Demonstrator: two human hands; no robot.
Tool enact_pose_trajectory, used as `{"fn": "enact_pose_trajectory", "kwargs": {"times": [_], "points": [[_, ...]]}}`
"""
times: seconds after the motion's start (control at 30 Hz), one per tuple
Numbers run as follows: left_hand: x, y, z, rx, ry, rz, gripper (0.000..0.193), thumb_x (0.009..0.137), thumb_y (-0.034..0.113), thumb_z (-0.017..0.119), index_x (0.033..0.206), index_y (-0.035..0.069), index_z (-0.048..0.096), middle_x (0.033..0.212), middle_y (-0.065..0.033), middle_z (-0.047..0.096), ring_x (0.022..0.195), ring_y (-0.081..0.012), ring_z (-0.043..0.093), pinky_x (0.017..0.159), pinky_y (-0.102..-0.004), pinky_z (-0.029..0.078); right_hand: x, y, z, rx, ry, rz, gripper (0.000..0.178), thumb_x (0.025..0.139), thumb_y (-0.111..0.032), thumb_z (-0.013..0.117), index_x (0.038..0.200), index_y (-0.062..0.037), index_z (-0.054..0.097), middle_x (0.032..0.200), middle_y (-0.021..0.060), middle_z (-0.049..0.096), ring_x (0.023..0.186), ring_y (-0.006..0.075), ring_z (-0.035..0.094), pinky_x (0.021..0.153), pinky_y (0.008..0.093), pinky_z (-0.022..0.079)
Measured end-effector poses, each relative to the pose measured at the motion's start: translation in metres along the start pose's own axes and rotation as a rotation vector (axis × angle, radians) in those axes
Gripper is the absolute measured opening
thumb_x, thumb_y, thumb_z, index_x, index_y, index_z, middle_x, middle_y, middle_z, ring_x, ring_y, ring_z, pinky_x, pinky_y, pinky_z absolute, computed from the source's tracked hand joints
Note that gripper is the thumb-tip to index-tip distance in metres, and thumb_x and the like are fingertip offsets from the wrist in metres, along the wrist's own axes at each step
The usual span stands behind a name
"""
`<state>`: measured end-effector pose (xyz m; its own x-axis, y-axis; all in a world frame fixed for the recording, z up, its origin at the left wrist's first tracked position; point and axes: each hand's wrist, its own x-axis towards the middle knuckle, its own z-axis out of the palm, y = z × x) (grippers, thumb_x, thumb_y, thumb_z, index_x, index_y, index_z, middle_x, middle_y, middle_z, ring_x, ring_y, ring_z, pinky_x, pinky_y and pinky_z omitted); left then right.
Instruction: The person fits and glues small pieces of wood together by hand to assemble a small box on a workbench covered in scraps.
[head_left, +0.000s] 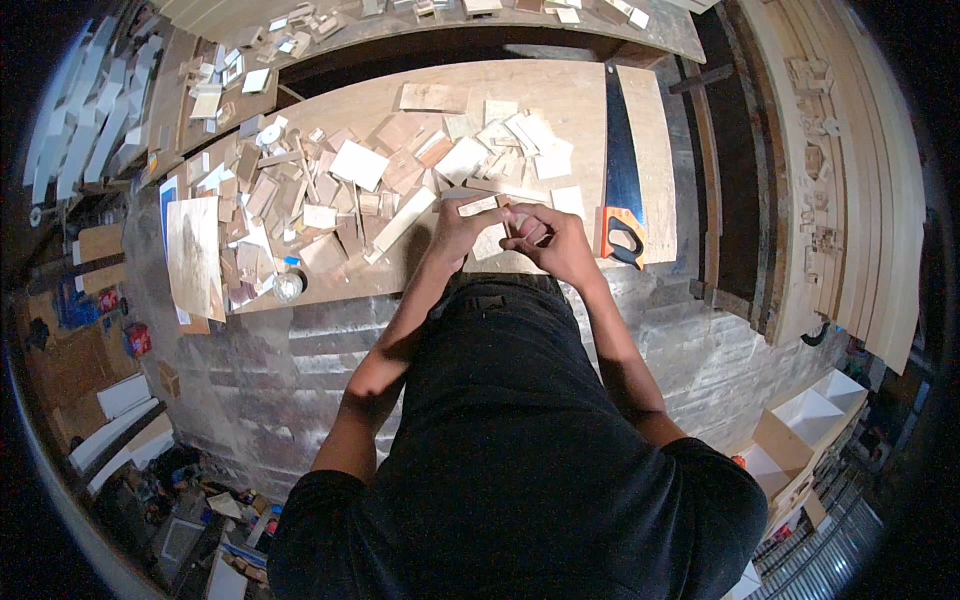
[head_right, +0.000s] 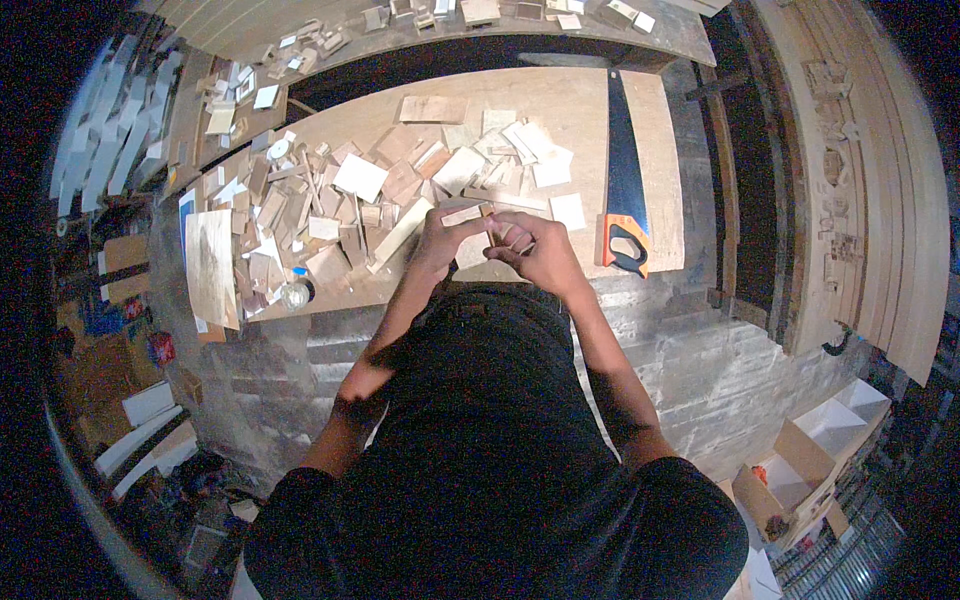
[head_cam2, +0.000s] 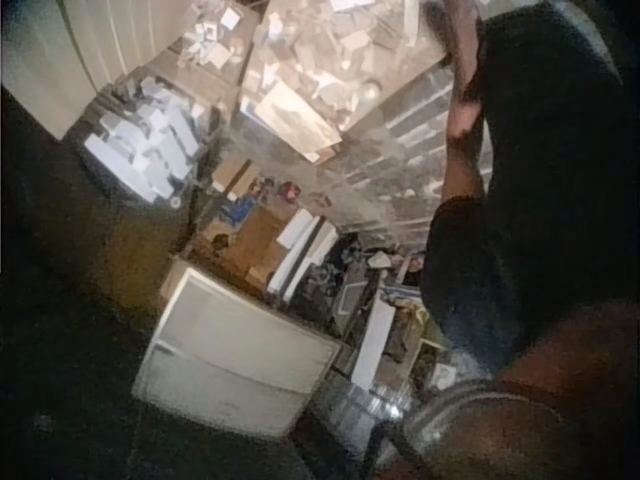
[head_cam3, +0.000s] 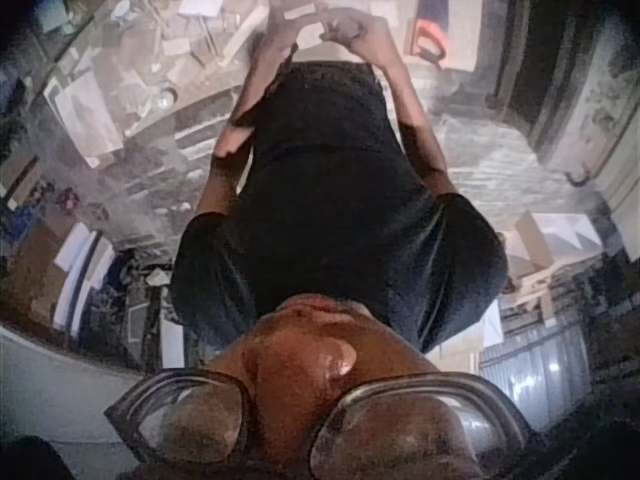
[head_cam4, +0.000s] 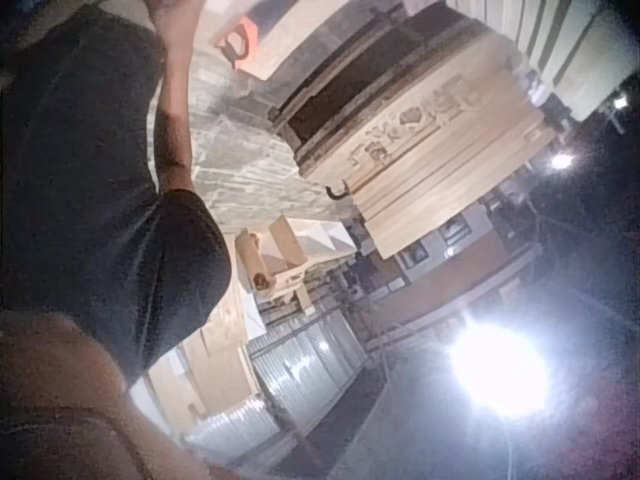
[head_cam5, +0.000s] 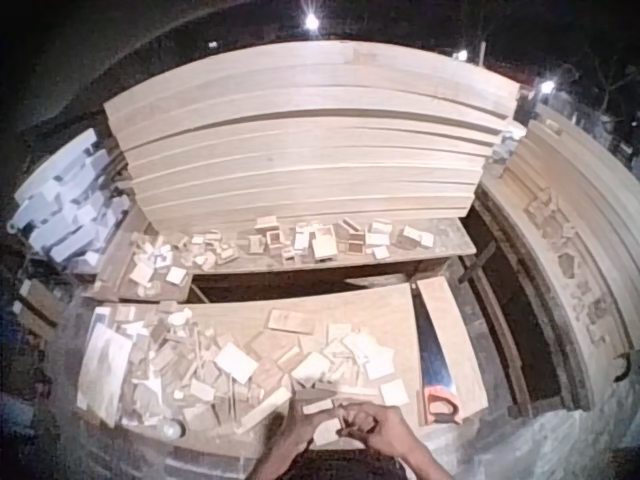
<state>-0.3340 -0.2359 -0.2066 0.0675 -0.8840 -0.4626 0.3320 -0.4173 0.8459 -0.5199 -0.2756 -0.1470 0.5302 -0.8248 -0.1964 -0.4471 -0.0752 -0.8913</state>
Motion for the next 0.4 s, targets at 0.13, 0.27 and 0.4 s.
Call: {"fn": "enact_pose_trajectory", "kwargs": {"times": [0.13,0.27,0.4], "points": [[0.0,-0.001,0.001,-0.015,0.026,-0.03,0.027,0.077,0.012,0.078,0.099,-0.002,0.073,0.094,-0.0086,0.072,0.082,-0.0168,0.066,0.075,-0.0301,0.052,0.0,0.005,0.002,0.069,-0.002,0.001,0.043,0.075,-0.01,0.082,0.115,-0.0082,0.068,0.085,0.0155,0.072,0.076,0.0186,0.07,0.07,0.0326,0.054],[0.0,-0.002,0.002,-0.012,0.06,-0.079,0.027,0.077,0.012,0.078,0.099,-0.002,0.072,0.093,-0.009,0.072,0.083,-0.017,0.066,0.076,-0.0296,0.051,0.0,0.002,0.0,0.124,-0.04,0.053,0.041,0.077,-0.006,0.079,0.116,-0.008,0.067,0.086,0.016,0.071,0.078,0.0197,0.071,0.07,0.0332,0.054],[0.006,-0.013,-0.002,0.037,0.06,-0.007,0.026,0.079,0.011,0.077,0.102,0.002,0.072,0.095,-0.0086,0.072,0.084,-0.0181,0.068,0.079,-0.0307,0.053,0.0,0.015,0.006,0.047,0.02,-0.11,0.043,0.077,-0.007,0.082,0.117,-0.0041,0.067,0.073,0.0063,0.067,0.066,0.008,0.056,0.062,0.0263,0.05]]}}
